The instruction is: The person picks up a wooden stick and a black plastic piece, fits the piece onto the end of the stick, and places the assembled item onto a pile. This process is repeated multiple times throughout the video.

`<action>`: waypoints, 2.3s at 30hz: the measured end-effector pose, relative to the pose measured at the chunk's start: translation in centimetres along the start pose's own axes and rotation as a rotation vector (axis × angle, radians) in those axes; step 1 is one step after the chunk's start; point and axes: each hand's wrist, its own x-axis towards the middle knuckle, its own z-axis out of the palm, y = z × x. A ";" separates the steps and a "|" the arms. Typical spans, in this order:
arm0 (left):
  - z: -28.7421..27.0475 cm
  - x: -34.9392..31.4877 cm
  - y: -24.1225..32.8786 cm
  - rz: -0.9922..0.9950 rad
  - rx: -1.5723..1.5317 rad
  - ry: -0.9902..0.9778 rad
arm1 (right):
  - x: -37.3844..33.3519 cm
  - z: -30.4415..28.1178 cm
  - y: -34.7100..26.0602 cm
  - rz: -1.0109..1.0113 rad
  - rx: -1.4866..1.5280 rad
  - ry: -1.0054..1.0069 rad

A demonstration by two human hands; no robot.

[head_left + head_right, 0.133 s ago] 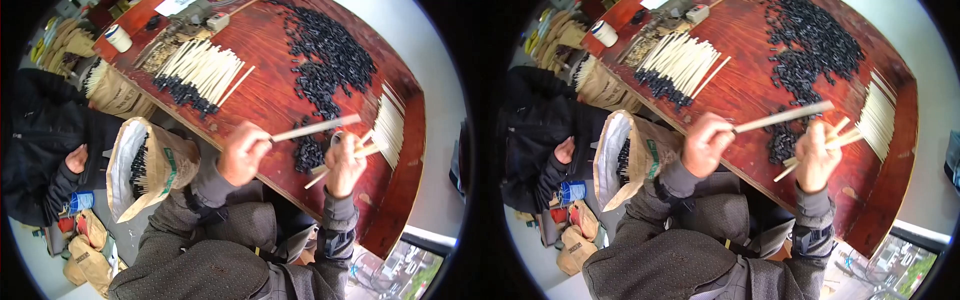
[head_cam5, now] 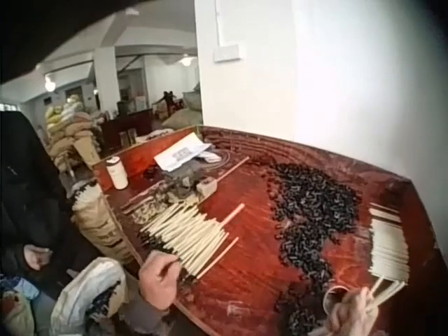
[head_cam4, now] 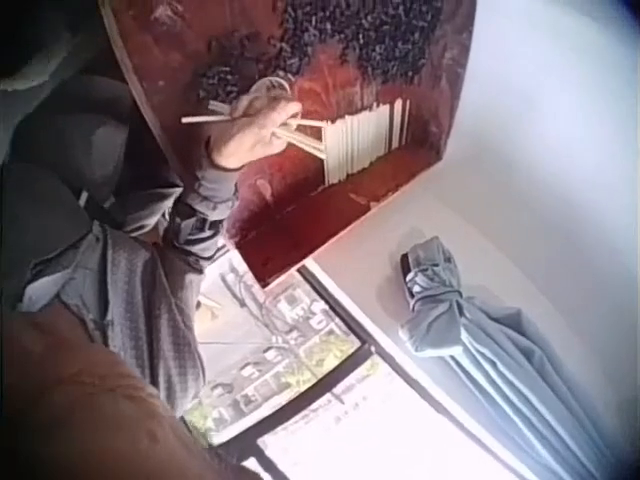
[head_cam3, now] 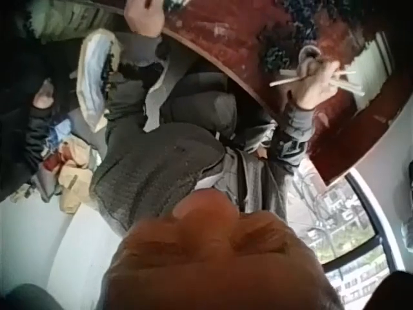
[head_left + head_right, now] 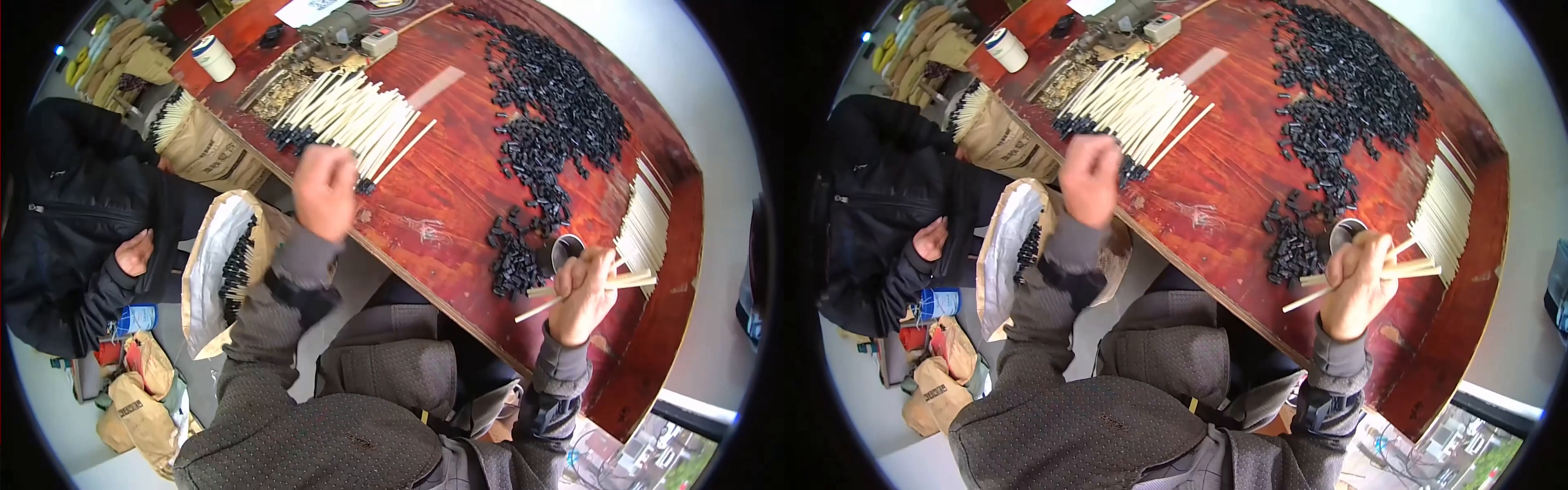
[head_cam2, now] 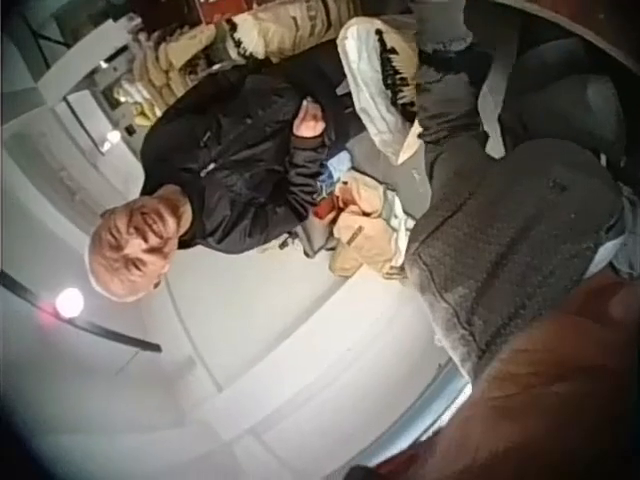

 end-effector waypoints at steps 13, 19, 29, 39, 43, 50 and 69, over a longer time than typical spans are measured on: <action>-3.3 5.8 -14.1 0.294 0.620 0.173 | -0.4 -2.1 1.3 -0.051 -0.126 -0.253; 3.8 -3.6 1.5 0.046 -0.086 -0.363 | -0.2 -2.1 0.5 -0.017 -0.085 -0.068; 10.7 -9.6 10.2 0.159 -0.321 -0.770 | -1.5 -5.2 -0.4 -0.007 -0.139 0.101; 12.7 -9.5 10.0 0.251 -0.314 -0.765 | -0.3 -6.4 -1.6 -0.078 -0.137 0.139; 12.4 -9.4 9.6 0.221 -0.337 -0.819 | 2.2 -6.9 -2.2 -0.313 -0.372 0.199; 12.5 -9.2 9.6 0.206 -0.361 -0.848 | 4.7 -6.9 -0.1 -0.455 -1.074 0.076; 9.9 -8.9 12.6 -0.276 -0.881 -0.842 | 0.7 -3.5 -2.4 0.060 -0.101 0.146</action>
